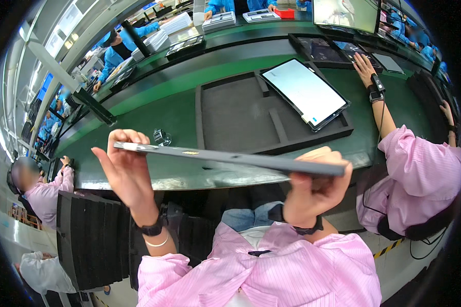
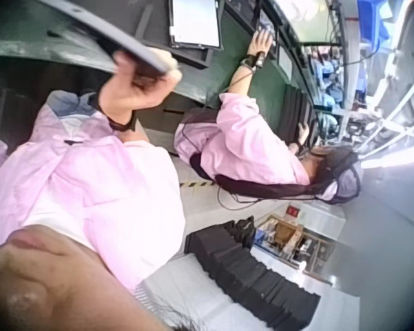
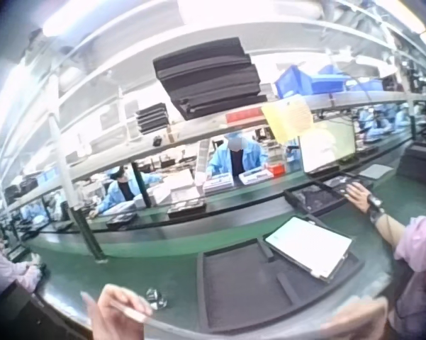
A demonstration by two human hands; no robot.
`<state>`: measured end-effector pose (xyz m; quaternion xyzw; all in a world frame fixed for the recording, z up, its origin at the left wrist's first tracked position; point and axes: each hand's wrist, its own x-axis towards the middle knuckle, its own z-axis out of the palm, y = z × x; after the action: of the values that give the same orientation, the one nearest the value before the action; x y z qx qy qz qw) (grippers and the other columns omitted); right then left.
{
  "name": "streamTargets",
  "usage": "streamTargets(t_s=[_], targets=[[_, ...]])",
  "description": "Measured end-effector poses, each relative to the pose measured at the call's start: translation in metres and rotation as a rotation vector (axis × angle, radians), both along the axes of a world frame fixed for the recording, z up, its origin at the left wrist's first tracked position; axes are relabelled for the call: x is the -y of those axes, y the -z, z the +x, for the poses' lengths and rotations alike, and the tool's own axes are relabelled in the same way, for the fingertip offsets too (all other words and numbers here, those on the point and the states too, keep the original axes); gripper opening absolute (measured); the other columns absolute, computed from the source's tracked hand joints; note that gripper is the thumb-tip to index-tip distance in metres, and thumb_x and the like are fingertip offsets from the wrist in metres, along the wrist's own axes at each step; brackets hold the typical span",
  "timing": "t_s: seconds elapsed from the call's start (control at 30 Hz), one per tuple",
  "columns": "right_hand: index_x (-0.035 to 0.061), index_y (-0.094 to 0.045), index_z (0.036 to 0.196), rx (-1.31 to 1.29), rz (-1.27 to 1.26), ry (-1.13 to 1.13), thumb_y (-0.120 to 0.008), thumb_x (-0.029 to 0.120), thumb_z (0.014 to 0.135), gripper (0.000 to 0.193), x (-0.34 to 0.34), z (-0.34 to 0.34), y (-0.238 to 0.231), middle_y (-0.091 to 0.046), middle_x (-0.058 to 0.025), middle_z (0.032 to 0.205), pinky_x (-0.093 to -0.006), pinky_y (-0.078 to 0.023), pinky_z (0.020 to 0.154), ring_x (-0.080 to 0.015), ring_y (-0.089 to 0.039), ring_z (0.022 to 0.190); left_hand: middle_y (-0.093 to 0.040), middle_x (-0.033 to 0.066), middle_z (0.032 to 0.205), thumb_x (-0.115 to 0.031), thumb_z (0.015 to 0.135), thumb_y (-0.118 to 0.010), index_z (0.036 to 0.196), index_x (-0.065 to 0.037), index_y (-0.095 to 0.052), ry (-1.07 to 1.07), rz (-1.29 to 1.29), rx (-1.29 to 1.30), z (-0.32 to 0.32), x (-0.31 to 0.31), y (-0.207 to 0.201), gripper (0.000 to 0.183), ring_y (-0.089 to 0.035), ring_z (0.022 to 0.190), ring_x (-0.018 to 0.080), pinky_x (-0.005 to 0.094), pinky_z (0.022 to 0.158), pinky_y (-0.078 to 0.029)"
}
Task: Inspecting, checking screens, and handling tablet computers on an electronics assembly line.
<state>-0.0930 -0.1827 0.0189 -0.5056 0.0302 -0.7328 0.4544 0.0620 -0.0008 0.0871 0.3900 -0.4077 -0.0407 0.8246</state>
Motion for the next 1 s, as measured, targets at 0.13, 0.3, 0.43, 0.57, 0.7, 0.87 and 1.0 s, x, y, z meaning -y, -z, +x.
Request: streamTargets(t_s=[0.13, 0.3, 0.43, 0.57, 0.7, 0.87, 1.0], targets=[[0.0020, -0.046, 0.084, 0.067, -0.228, 0.093, -0.074, 0.026, 0.077, 0.037, 0.001, 0.011, -0.009, -0.056, -0.0082, 0.070, -0.0244, -0.043, 0.053, -0.0165, -0.055, 0.062, -0.057, 0.0114, 0.088, -0.051, 0.097, -0.022, 0.095, -0.001, -0.049, -0.371, 0.066, 0.012, 0.027, 0.006, 0.028, 0.057, -0.053, 0.085, 0.0193, 0.0319, 0.082, -0.040], [-0.0024, -0.048, 0.108, 0.046, 0.174, 0.169, -0.070, 0.022, 0.082, 0.042, 0.014, -0.002, 0.005, -0.055, -0.0084, 0.094, -0.0284, -0.050, 0.073, -0.0154, -0.055, 0.082, -0.047, 0.0177, 0.123, -0.016, 0.083, -0.060, 0.123, 0.001, -0.043, -1.234, 0.986, 0.572, 0.087, -0.015, 0.084, 0.047, -0.044, 0.113, 0.0331, 0.0414, 0.093, -0.036], [-0.0009, -0.050, 0.110, -0.016, 0.051, 0.187, -0.065, 0.014, 0.085, 0.033, 0.018, -0.004, 0.019, -0.057, -0.0081, 0.100, -0.0288, -0.050, 0.079, -0.0156, -0.057, 0.089, -0.038, 0.0192, 0.135, -0.022, 0.085, -0.060, 0.136, -0.001, -0.029, -1.026, 1.187, 0.592, 0.121, -0.031, 0.127, 0.063, -0.036, 0.124, 0.0360, 0.0466, 0.097, -0.036], [0.0000, -0.052, 0.111, -0.057, 0.077, 0.109, -0.063, 0.011, 0.086, 0.029, 0.017, 0.000, 0.024, -0.058, -0.0058, 0.102, -0.0269, -0.046, 0.082, -0.0139, -0.055, 0.091, -0.041, 0.0206, 0.132, -0.024, 0.087, -0.057, 0.137, -0.003, -0.029, -0.892, 1.347, 0.583, 0.137, -0.040, 0.138, 0.061, -0.042, 0.119, 0.0362, 0.0437, 0.093, -0.041], [-0.0004, -0.053, 0.110, -0.054, 0.097, 0.050, -0.064, 0.011, 0.086, 0.029, 0.019, 0.003, 0.024, -0.058, -0.0052, 0.102, -0.0262, -0.043, 0.084, -0.0131, -0.054, 0.091, -0.050, 0.0211, 0.124, -0.025, 0.087, -0.058, 0.136, -0.004, -0.035, -0.783, 1.323, 0.469, 0.143, -0.041, 0.128, 0.057, -0.050, 0.112, 0.0358, 0.0392, 0.094, -0.040], [-0.0007, -0.053, 0.108, -0.108, 0.109, 0.053, -0.064, 0.011, 0.086, 0.027, 0.020, 0.001, 0.024, -0.059, -0.0048, 0.101, -0.0261, -0.043, 0.084, -0.0124, -0.054, 0.091, -0.057, 0.0226, 0.115, -0.023, 0.087, -0.059, 0.131, -0.001, -0.041, -0.778, 1.322, 0.505, 0.145, -0.039, 0.119, 0.053, -0.053, 0.109, 0.0367, 0.0394, 0.093, -0.041], [0.0001, -0.053, 0.107, -0.124, 0.127, 0.029, -0.063, 0.010, 0.087, 0.025, 0.018, 0.003, 0.023, -0.059, -0.0036, 0.099, -0.0249, -0.042, 0.083, -0.0112, -0.053, 0.089, -0.058, 0.0229, 0.112, -0.022, 0.088, -0.057, 0.132, 0.000, -0.040, -0.731, 1.206, 0.374, 0.148, -0.040, 0.128, 0.051, -0.056, 0.103, 0.0366, 0.0390, 0.090, -0.043]])
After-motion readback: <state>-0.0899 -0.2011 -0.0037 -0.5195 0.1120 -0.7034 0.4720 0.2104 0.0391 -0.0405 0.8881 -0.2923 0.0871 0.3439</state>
